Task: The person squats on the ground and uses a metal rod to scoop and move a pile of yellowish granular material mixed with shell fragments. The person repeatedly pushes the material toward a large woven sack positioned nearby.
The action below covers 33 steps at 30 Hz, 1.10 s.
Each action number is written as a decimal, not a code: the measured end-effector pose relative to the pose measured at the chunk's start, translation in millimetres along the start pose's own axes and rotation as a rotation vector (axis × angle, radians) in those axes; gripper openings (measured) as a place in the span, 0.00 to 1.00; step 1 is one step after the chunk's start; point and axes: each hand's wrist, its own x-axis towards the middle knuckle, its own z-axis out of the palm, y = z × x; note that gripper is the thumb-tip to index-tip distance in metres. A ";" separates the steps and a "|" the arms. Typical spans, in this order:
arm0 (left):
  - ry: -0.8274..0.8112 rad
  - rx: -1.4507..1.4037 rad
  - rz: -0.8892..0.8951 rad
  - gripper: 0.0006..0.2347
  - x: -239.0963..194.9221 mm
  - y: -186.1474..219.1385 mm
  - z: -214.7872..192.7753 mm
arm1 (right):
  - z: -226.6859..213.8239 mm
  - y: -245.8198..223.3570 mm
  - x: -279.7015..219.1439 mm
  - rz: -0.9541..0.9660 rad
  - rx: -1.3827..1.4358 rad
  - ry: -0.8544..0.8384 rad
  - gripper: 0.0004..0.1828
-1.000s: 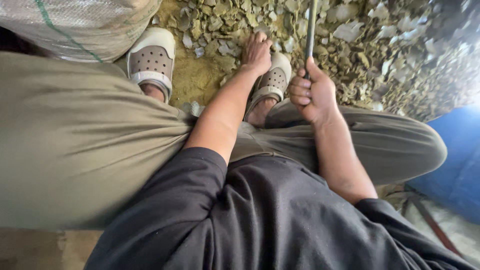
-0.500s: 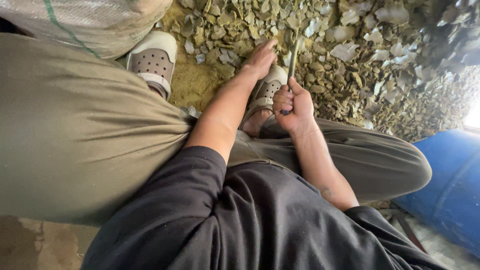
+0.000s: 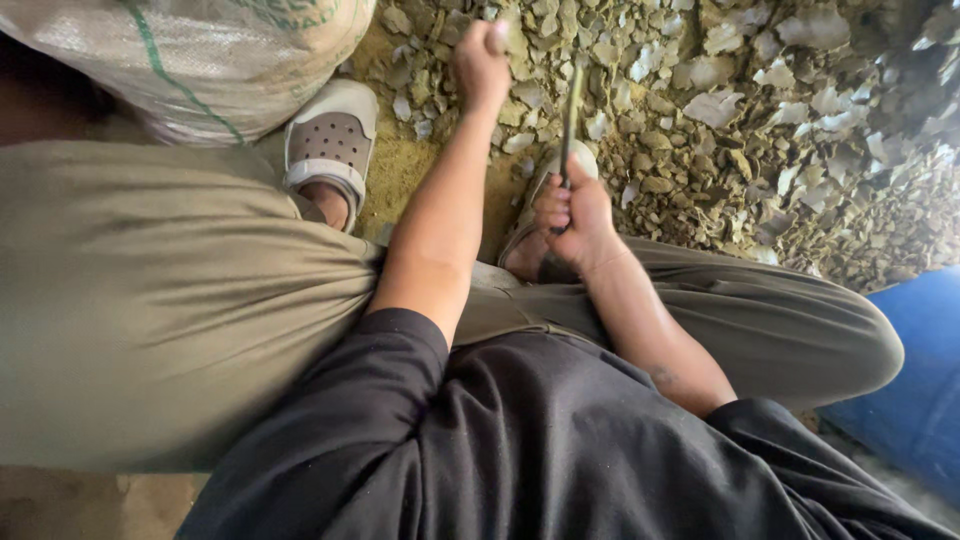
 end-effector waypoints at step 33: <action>0.067 0.350 0.142 0.09 8.5 -11.1 -67.0 | 22.8 67.0 47.3 -0.110 -0.624 0.328 0.29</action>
